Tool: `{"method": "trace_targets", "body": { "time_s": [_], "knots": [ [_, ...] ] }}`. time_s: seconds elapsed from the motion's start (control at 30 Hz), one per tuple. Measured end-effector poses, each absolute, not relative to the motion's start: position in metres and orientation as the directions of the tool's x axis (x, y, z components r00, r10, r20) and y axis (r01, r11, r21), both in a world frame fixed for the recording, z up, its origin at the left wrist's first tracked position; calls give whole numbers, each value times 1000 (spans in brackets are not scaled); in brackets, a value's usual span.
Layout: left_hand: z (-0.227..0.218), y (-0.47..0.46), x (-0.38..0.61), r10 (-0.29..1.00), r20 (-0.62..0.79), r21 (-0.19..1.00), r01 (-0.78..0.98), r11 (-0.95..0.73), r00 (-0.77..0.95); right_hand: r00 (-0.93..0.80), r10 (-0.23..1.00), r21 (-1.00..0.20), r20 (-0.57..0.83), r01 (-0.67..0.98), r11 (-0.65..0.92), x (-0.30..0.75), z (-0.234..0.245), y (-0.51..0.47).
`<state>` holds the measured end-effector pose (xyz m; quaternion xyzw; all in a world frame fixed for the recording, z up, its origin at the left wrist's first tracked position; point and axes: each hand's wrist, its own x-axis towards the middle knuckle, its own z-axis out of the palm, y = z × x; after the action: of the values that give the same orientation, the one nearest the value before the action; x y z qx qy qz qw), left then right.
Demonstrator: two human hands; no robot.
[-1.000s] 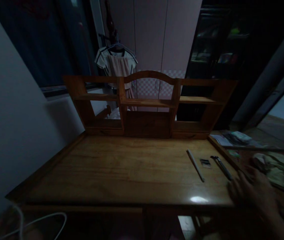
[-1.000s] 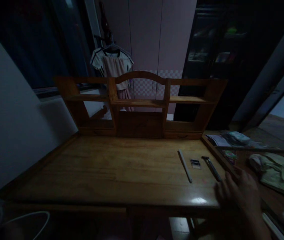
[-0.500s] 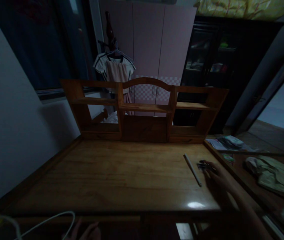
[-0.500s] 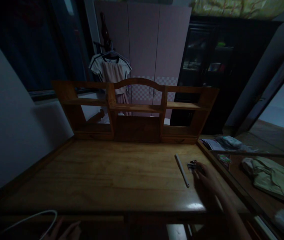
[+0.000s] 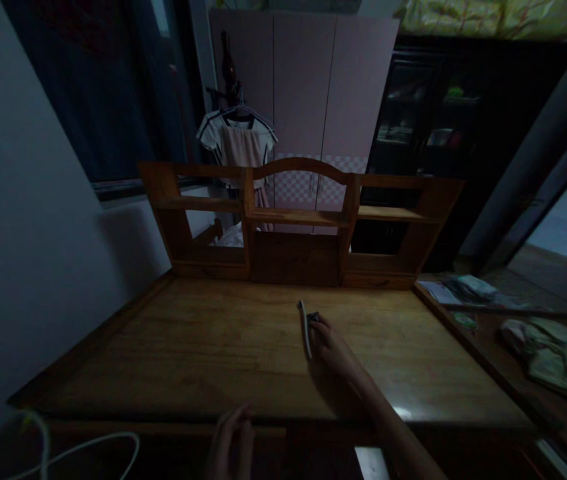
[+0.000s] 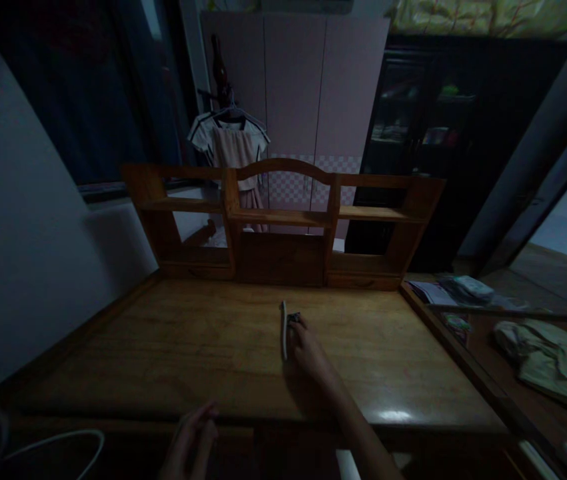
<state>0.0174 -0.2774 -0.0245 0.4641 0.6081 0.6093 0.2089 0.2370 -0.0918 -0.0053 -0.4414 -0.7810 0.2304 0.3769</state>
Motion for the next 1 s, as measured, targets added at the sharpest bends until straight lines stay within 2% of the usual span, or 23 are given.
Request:
{"method": "trace_targets", "body": {
  "time_s": [0.13,0.27,0.43,0.5,0.63,0.73,0.8,0.87,0.93,1.0],
  "knots": [
    [6,-244,17,900,342,863,469,-186,-271,-295,850,-730,437,436,526,187,-9,-91],
    [23,-191,17,906,413,692,678,-248,-89,-279,813,-735,512,348,582,175,-4,-91],
    [2,-140,20,892,402,525,746,-410,207,-195,806,-718,559,373,588,208,2,-84],
    [-12,-131,17,877,409,486,754,-442,251,-154,815,-733,559,367,573,226,7,-80],
    [-32,-131,-1,891,396,501,761,-412,222,-127,868,-829,480,257,497,258,29,-73],
    [-31,-143,-21,901,369,516,756,-402,228,-193,922,-942,337,-69,330,272,58,-65],
    [-19,-151,-31,908,360,540,746,-390,214,-231,925,-922,302,-318,221,278,75,-55],
    [3,-153,-34,925,346,588,731,-345,158,-231,928,-873,293,-460,162,280,83,-43],
    [28,-144,-27,932,352,646,697,-311,90,-213,936,-868,279,-473,151,277,79,-29],
    [51,-121,-14,933,357,705,642,-301,45,-153,950,-904,271,-379,197,269,62,-20]
  ]
}}
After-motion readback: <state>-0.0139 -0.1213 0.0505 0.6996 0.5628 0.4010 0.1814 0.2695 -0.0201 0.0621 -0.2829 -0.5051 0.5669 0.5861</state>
